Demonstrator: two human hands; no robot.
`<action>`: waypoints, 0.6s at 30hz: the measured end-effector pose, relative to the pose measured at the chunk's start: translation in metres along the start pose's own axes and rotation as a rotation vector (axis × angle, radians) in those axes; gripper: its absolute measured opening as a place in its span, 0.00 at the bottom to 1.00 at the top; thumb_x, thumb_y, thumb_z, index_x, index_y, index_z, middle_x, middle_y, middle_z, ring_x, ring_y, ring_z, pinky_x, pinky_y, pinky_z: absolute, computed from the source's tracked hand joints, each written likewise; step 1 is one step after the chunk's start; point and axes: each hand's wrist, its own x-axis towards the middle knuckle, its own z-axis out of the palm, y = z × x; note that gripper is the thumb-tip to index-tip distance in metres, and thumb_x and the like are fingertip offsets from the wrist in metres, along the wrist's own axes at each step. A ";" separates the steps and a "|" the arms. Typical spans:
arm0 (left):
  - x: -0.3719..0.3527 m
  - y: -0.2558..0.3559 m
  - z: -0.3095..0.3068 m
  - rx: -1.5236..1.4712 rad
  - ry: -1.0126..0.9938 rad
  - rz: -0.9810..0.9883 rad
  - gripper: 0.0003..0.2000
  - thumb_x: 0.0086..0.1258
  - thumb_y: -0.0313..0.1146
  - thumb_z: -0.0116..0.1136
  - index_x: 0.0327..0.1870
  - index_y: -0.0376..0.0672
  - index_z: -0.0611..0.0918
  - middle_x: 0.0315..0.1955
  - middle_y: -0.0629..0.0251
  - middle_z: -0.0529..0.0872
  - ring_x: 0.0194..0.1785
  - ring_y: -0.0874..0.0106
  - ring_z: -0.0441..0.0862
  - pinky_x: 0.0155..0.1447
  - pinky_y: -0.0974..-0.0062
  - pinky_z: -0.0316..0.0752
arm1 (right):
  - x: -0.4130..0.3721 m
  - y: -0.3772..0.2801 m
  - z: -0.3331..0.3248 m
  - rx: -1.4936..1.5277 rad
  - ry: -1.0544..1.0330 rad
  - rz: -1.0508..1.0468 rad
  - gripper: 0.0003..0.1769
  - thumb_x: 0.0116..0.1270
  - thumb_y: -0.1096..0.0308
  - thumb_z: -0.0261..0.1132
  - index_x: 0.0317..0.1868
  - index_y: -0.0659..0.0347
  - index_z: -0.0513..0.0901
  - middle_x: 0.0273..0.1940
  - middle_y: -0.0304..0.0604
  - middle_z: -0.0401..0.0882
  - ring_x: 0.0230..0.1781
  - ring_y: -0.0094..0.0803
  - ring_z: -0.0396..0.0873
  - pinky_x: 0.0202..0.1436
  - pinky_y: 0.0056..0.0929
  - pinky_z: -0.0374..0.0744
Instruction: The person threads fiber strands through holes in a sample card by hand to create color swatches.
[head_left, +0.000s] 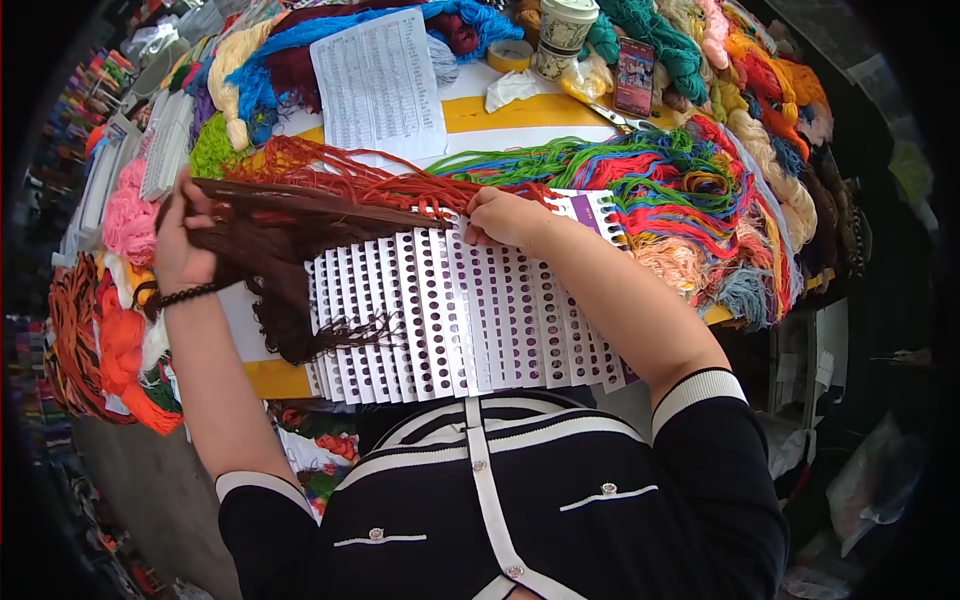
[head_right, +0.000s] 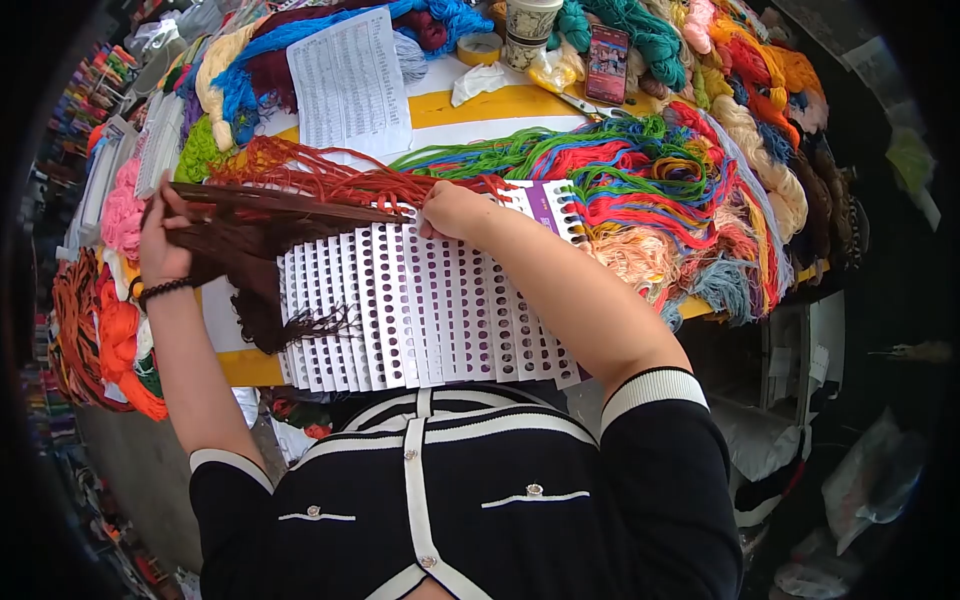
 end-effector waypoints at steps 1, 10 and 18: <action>-0.001 -0.001 0.001 0.001 -0.004 0.003 0.13 0.71 0.29 0.50 0.54 0.40 0.75 0.42 0.65 0.80 0.39 0.81 0.81 0.29 0.93 0.71 | -0.002 0.000 0.000 -0.054 0.015 -0.029 0.07 0.64 0.69 0.52 0.40 0.60 0.75 0.33 0.39 0.80 0.29 0.25 0.75 0.36 0.23 0.74; -0.119 -0.087 0.052 0.598 -0.320 -0.163 0.15 0.64 0.25 0.47 0.51 0.30 0.74 0.33 0.57 0.85 0.37 0.73 0.80 0.44 0.79 0.72 | -0.090 -0.022 0.047 -0.055 0.106 -0.767 0.06 0.61 0.70 0.62 0.36 0.65 0.79 0.31 0.38 0.79 0.30 0.24 0.76 0.35 0.25 0.73; -0.157 -0.111 0.072 0.433 -0.432 -0.279 0.23 0.66 0.20 0.45 0.64 0.31 0.65 0.49 0.59 0.79 0.44 0.75 0.79 0.51 0.76 0.74 | -0.118 -0.020 0.088 0.445 -0.253 -0.600 0.07 0.65 0.72 0.60 0.38 0.69 0.80 0.26 0.40 0.79 0.25 0.22 0.77 0.29 0.18 0.76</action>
